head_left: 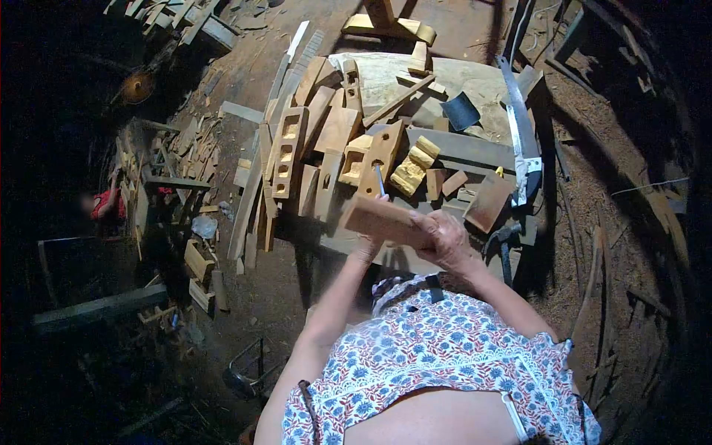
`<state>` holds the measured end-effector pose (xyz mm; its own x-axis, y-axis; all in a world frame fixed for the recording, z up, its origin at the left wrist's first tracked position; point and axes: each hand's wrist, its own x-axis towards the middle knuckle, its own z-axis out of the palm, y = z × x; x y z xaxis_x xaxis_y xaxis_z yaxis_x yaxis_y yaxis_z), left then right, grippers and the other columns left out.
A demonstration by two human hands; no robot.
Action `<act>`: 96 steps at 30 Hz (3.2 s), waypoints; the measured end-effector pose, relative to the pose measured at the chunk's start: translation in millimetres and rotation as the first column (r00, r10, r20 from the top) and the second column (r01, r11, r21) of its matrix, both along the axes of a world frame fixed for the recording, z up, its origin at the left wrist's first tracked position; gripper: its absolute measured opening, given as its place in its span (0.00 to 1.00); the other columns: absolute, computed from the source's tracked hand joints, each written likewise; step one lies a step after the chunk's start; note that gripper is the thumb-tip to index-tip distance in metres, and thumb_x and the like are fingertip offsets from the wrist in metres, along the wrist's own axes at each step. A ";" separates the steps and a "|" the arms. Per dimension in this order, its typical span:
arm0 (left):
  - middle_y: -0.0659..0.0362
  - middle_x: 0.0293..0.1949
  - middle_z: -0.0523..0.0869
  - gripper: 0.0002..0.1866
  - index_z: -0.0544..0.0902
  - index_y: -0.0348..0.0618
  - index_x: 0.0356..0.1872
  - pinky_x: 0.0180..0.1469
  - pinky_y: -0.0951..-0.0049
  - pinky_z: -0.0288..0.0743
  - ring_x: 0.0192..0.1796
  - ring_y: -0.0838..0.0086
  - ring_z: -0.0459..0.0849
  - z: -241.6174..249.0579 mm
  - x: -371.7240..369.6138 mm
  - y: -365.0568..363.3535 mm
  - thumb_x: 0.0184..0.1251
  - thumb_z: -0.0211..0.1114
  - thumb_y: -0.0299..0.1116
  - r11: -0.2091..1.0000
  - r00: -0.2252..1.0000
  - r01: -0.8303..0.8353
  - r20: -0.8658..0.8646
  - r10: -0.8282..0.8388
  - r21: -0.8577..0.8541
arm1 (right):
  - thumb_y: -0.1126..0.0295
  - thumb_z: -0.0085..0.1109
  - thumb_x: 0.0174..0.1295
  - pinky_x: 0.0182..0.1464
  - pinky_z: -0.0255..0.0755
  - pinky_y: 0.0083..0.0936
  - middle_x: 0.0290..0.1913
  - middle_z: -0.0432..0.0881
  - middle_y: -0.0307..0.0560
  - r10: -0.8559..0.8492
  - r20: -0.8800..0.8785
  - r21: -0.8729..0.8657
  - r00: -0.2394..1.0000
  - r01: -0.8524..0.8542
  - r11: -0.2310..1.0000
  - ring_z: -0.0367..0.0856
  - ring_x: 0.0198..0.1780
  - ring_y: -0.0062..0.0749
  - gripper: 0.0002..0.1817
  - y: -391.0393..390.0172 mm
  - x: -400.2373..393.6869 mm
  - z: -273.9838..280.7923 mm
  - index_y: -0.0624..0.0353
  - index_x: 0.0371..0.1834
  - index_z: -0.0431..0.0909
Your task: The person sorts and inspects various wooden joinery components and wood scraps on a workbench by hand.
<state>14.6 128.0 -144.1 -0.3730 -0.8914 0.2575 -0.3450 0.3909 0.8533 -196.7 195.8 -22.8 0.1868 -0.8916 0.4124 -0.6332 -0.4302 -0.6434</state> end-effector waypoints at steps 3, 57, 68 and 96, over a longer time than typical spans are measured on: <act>0.56 0.59 0.71 0.24 0.68 0.42 0.62 0.65 0.65 0.62 0.64 0.68 0.67 8.4 -0.8 5.8 0.68 0.54 0.41 0.800 0.729 0.111 -0.595 0.338 0.590 | 0.72 0.71 0.33 0.41 0.72 0.39 0.40 0.73 0.49 -0.084 -0.026 0.035 0.996 0.085 0.996 0.75 0.39 0.46 0.49 12.3 -14.5 -0.7 0.40 0.67 0.61; 0.46 0.43 0.80 0.17 0.76 0.29 0.45 0.51 0.65 0.71 0.47 0.60 0.78 51.2 5.4 -84.4 0.64 0.62 0.36 0.535 0.651 -0.730 0.195 0.734 0.425 | 0.62 0.65 0.47 0.43 0.76 0.37 0.41 0.74 0.52 0.387 -0.449 0.354 0.805 -0.237 0.905 0.78 0.43 0.43 0.43 -141.3 7.5 101.3 0.28 0.68 0.55; 0.60 0.24 0.80 0.24 0.81 0.27 0.29 0.27 0.74 0.67 0.21 0.78 0.71 119.0 -3.1 -68.0 0.64 0.62 0.47 0.479 0.646 -0.740 0.300 0.702 0.472 | 0.61 0.61 0.48 0.57 0.67 0.31 0.58 0.71 0.56 -0.338 0.289 0.555 0.896 0.131 0.822 0.74 0.56 0.40 0.43 -4.6 -77.1 60.1 0.45 0.71 0.54; 0.56 0.37 0.84 0.19 0.75 0.42 0.50 0.41 0.73 0.74 0.38 0.76 0.80 114.9 4.7 -182.1 0.58 0.65 0.34 0.945 0.993 0.107 0.021 -0.119 0.308 | 0.61 0.58 0.47 0.53 0.71 0.37 0.52 0.76 0.56 -0.164 -0.010 0.367 0.986 0.156 0.917 0.78 0.49 0.49 0.43 -164.3 42.2 144.7 0.38 0.71 0.52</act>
<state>19.3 -54.1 -29.2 -0.4799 -0.8765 -0.0378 -0.3492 0.1513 0.9247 -154.5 31.5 121.9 0.0240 -0.9982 0.0548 -0.6589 -0.0570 -0.7500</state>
